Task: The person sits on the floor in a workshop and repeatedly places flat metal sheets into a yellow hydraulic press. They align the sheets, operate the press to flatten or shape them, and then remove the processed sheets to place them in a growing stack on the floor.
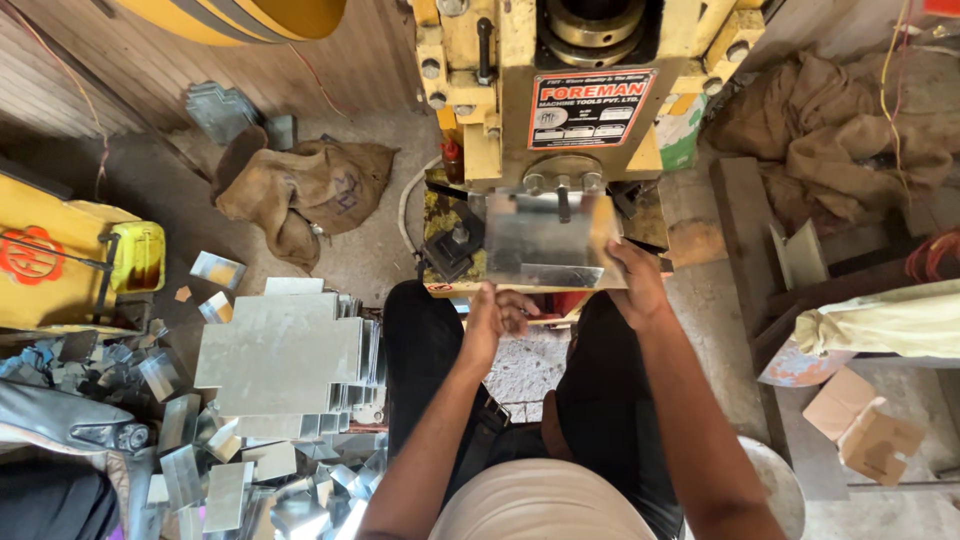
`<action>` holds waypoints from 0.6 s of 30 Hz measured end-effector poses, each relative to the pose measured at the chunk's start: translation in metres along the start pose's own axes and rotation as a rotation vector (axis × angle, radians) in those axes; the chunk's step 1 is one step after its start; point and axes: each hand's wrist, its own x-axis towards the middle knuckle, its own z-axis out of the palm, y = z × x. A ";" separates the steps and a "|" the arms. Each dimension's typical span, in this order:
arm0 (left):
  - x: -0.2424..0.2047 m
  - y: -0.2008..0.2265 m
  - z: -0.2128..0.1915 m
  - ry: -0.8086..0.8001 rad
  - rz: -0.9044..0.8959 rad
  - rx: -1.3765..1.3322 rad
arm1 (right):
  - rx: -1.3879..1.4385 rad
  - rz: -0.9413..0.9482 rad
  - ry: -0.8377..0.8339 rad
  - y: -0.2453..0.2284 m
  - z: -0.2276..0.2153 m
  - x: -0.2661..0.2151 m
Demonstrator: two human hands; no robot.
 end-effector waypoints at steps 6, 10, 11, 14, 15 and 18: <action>-0.007 0.010 0.017 -0.032 -0.058 0.141 | 0.142 -0.359 0.151 0.016 0.017 -0.054; 0.005 -0.004 0.012 0.011 -0.020 0.144 | -0.018 0.036 -0.112 0.036 0.014 -0.068; 0.008 -0.010 0.012 0.056 -0.005 0.158 | -0.041 0.078 -0.131 0.046 0.014 -0.067; 0.017 -0.025 0.006 0.137 0.093 0.160 | -0.057 0.134 -0.133 0.066 0.007 -0.058; 0.015 -0.029 0.003 0.155 0.130 0.153 | -0.052 0.144 -0.121 0.073 0.005 -0.055; 0.001 -0.039 0.003 0.199 0.087 0.099 | -0.153 0.089 -0.035 0.084 0.001 -0.053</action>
